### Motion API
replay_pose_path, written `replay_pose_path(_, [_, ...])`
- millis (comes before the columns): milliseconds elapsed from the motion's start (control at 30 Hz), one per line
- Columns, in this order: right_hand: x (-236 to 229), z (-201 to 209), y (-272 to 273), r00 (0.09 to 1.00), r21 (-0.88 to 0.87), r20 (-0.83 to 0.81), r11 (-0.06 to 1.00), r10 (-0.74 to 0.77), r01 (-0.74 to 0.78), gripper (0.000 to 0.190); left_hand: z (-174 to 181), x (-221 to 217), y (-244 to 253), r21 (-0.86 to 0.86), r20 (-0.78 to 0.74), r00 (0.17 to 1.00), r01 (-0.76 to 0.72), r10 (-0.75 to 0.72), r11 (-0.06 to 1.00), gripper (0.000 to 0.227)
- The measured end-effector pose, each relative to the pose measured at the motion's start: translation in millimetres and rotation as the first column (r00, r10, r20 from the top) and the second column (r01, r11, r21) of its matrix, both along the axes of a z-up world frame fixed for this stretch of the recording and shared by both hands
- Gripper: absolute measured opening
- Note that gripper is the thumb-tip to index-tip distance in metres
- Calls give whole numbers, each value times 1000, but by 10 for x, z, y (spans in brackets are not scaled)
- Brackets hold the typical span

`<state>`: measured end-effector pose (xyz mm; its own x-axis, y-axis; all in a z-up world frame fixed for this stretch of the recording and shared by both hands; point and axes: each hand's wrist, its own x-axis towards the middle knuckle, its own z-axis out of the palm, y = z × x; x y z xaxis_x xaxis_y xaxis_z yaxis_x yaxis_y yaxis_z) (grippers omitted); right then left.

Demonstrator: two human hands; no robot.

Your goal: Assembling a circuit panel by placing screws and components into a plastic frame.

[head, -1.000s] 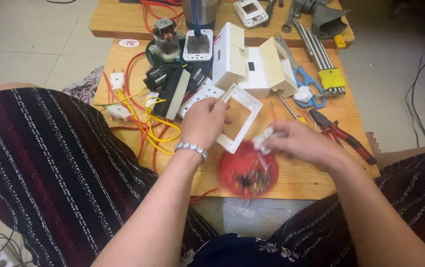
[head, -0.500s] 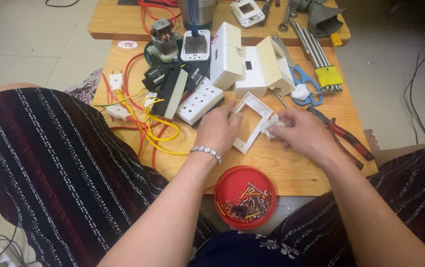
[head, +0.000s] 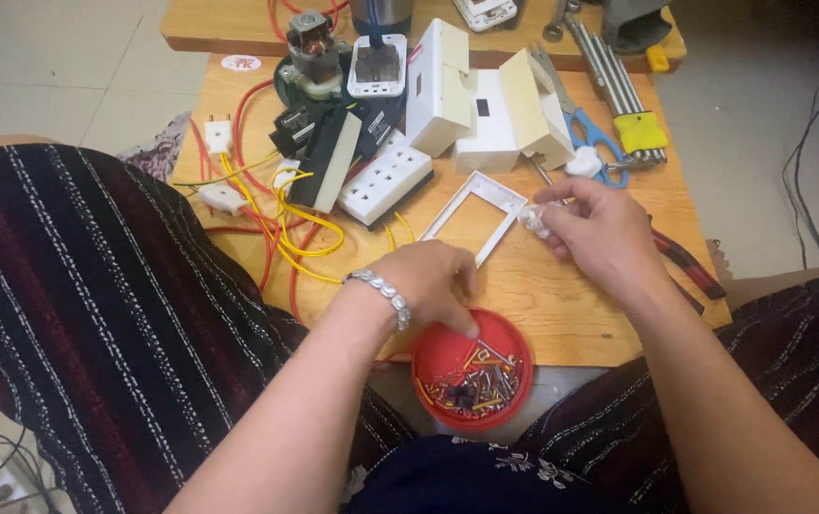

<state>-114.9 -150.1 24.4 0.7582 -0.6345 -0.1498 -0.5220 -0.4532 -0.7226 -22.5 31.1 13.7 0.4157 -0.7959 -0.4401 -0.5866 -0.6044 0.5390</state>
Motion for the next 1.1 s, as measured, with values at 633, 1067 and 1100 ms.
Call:
replay_pose_path(633, [-73,289,-9,990,-24,134,999,-36,40,17,119,-54,-92,-229,134,953,-237,272,944,21])
replay_pose_path(1067, [-106,217,-83,973,-109,229,993,-14,40,33,141,-325,-233,-296,-361,886,-405,291,865,19])
replay_pose_path(1100, [-98,203,-93,974,-128,224,990,-22,52,28,76,-300,-242,-377,-262,913,-394,311,838,17])
